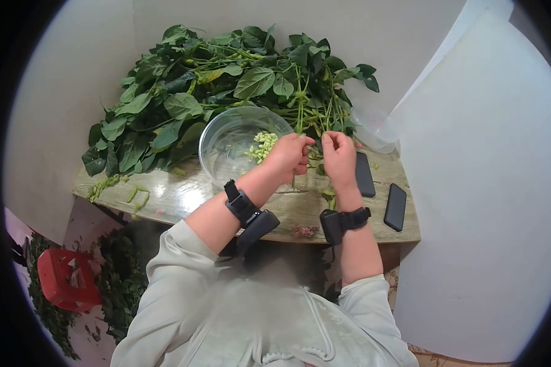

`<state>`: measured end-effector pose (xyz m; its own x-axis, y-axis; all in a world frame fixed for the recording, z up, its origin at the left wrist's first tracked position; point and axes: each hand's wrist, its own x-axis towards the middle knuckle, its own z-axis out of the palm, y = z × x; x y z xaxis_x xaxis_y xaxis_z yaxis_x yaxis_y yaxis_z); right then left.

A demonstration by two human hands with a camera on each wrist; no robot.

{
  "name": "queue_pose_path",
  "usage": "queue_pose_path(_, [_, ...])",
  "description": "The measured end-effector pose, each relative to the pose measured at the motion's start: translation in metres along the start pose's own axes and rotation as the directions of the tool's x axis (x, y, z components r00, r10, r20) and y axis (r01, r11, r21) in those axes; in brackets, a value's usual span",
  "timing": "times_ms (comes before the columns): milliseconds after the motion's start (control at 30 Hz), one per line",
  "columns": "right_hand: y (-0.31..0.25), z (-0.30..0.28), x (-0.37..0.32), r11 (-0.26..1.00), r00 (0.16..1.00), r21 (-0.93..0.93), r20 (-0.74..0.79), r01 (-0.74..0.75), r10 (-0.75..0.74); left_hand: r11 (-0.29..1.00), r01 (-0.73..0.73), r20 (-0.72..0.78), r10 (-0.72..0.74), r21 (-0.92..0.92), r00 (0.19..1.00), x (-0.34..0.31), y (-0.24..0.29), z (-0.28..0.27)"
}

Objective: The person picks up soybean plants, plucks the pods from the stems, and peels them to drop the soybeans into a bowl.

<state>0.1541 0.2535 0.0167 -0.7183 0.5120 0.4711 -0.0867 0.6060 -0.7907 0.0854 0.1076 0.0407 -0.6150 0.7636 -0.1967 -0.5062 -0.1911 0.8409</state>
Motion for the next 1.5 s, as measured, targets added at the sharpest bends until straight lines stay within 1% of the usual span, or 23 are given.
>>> queue_pose_path(33, [0.001,-0.008,0.001,0.939,0.993,-0.334,-0.053,0.085,-0.109,0.998,0.007,0.033,-0.005,-0.059,0.999,-0.004,0.001,0.001])
queue_pose_path(67, [0.002,-0.014,0.001,0.763,0.972,-0.633,-0.067,0.134,-0.226,0.993,0.017,0.068,-0.009,-0.116,0.998,-0.009,0.002,0.002])
queue_pose_path(100, [0.000,-0.020,0.000,0.737,0.998,-0.675,-0.017,0.031,-0.058,0.994,0.020,0.069,-0.012,-0.112,0.998,-0.012,0.002,0.003])
queue_pose_path(133, [0.001,-0.022,0.000,0.737,0.998,-0.675,-0.020,0.028,-0.057,0.989,0.057,0.132,-0.038,-0.138,0.991,-0.015,0.001,0.004])
queue_pose_path(200, [0.008,-0.022,-0.002,0.657,0.973,-0.745,0.046,-0.117,0.226,0.983,0.092,0.196,-0.059,-0.162,0.979,-0.024,-0.001,0.007])
queue_pose_path(367, [0.029,-0.012,-0.004,0.638,0.967,-0.757,0.028,-0.144,0.252,0.962,0.154,0.218,-0.105,-0.224,0.970,-0.032,-0.008,0.014])
queue_pose_path(433, [0.044,-0.008,0.001,0.743,0.990,-0.657,-0.043,-0.130,0.135,0.958,0.166,0.203,-0.119,-0.233,0.972,-0.032,-0.015,0.019])
queue_pose_path(533, [0.062,-0.004,0.013,0.831,0.988,-0.537,-0.123,-0.144,0.092,0.951,0.195,0.189,-0.151,-0.240,0.970,-0.034,-0.026,0.025])
queue_pose_path(733, [0.064,0.007,0.029,0.881,0.978,-0.454,-0.205,-0.137,0.046,0.937,0.275,0.233,-0.224,-0.216,0.946,-0.039,-0.046,0.024])
queue_pose_path(833, [0.067,0.007,0.037,0.861,0.982,-0.502,-0.188,-0.084,-0.014,0.944,0.275,0.246,-0.228,-0.181,0.942,-0.052,-0.046,0.024])
queue_pose_path(900, [0.068,0.005,0.039,0.877,0.983,-0.457,-0.164,-0.148,0.080,0.949,0.271,0.232,-0.230,-0.162,0.945,-0.060,-0.046,0.023])
queue_pose_path(967, [0.066,0.002,0.037,0.887,0.977,-0.412,-0.131,-0.208,0.169,0.976,0.171,0.232,-0.136,-0.137,0.963,-0.067,-0.046,0.019])
queue_pose_path(1033, [0.060,-0.006,0.027,0.768,0.996,-0.636,-0.041,-0.083,0.074,0.985,0.131,0.256,-0.099,-0.109,0.962,-0.073,-0.050,0.016])
queue_pose_path(1100, [0.056,-0.018,0.030,0.695,0.994,-0.718,0.037,-0.044,0.101,0.992,0.095,0.281,-0.068,-0.084,0.957,-0.075,-0.051,0.012])
queue_pose_path(1133, [0.044,-0.022,0.030,0.616,0.985,-0.788,0.108,0.002,0.135,0.984,0.160,0.321,-0.129,-0.072,0.938,-0.075,-0.052,0.011])
queue_pose_path(1200, [0.024,-0.031,0.032,0.616,0.983,-0.786,0.148,0.052,0.105,0.972,0.226,0.364,-0.191,-0.057,0.912,-0.074,-0.055,0.012])
queue_pose_path(1267, [0.013,-0.032,0.033,0.896,0.998,-0.444,0.036,-0.027,0.048,0.964,0.258,0.358,-0.221,-0.059,0.907,-0.072,-0.059,0.012])
queue_pose_path(1300, [-0.005,-0.030,0.029,0.895,0.998,-0.444,0.032,-0.032,0.052,0.963,0.262,0.360,-0.225,-0.056,0.905,-0.071,-0.061,0.013])
queue_pose_path(1333, [-0.030,-0.024,0.024,0.942,0.938,0.019,0.093,-0.336,0.333,0.957,0.290,0.387,-0.260,-0.021,0.884,-0.071,-0.062,0.013])
queue_pose_path(1367, [-0.042,-0.021,0.022,0.681,0.810,0.440,0.274,-0.586,0.519,0.949,0.315,0.413,-0.293,0.015,0.862,-0.070,-0.064,0.013])
queue_pose_path(1400, [-0.033,-0.020,0.026,0.681,0.810,0.441,0.273,-0.585,0.520,0.949,0.316,0.414,-0.294,0.016,0.862,-0.068,-0.068,0.011])
queue_pose_path(1467, [-0.009,-0.012,0.038,0.497,0.810,0.641,0.440,-0.585,0.387,0.948,0.319,0.398,-0.297,0.011,0.868,-0.061,-0.078,0.003])
queue_pose_path(1500, [-0.018,-0.011,0.041,0.471,0.828,0.684,0.418,-0.558,0.374,0.949,0.315,0.394,-0.293,0.009,0.871,-0.057,-0.080,-0.002])
